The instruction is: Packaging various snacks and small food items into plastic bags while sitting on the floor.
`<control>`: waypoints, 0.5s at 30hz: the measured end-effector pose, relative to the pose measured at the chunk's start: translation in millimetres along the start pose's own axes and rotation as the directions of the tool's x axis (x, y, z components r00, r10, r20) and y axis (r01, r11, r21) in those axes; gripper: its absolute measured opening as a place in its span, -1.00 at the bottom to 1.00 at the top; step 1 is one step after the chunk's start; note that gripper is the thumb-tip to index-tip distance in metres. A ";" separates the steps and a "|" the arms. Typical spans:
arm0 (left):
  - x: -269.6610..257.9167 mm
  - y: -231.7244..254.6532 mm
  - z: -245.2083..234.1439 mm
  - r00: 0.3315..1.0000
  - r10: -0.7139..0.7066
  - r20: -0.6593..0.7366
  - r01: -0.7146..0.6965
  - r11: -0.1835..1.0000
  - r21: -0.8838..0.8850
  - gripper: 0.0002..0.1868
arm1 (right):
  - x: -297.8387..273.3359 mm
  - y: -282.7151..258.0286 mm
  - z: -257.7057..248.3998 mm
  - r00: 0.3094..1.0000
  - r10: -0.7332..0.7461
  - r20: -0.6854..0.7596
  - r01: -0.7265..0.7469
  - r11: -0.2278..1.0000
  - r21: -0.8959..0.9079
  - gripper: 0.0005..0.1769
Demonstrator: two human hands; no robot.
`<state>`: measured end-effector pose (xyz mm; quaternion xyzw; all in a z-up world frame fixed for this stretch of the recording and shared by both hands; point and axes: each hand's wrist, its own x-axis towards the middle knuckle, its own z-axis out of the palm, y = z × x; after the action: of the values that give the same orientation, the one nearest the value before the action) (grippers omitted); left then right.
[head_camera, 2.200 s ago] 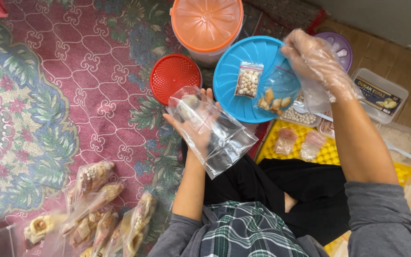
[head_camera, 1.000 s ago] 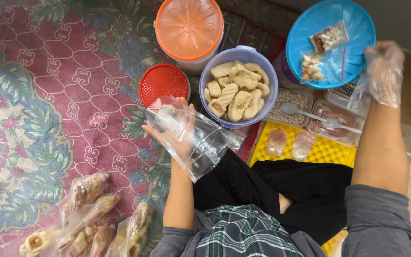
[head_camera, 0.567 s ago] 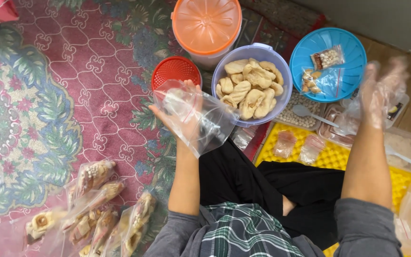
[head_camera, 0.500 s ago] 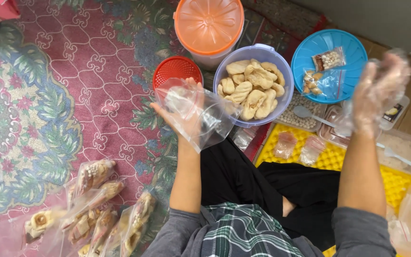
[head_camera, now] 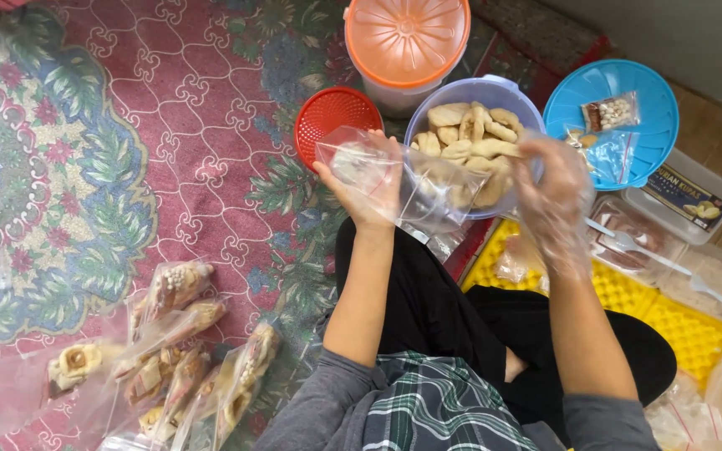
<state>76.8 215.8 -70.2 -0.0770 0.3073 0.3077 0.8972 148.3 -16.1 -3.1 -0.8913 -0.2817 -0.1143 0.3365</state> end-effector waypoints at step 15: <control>-63.7 -32.8 12.6 0.980 -0.091 0.179 0.064 0.986 0.152 -0.15 | -59.2 -80.0 -123.3 0.791 -0.607 0.079 0.612 0.787 -0.085 -0.89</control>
<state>63.3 161.6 -23.7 0.0056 0.2408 0.2551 0.9364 51.9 -74.0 108.7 -0.7718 -0.5553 -0.2104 0.2272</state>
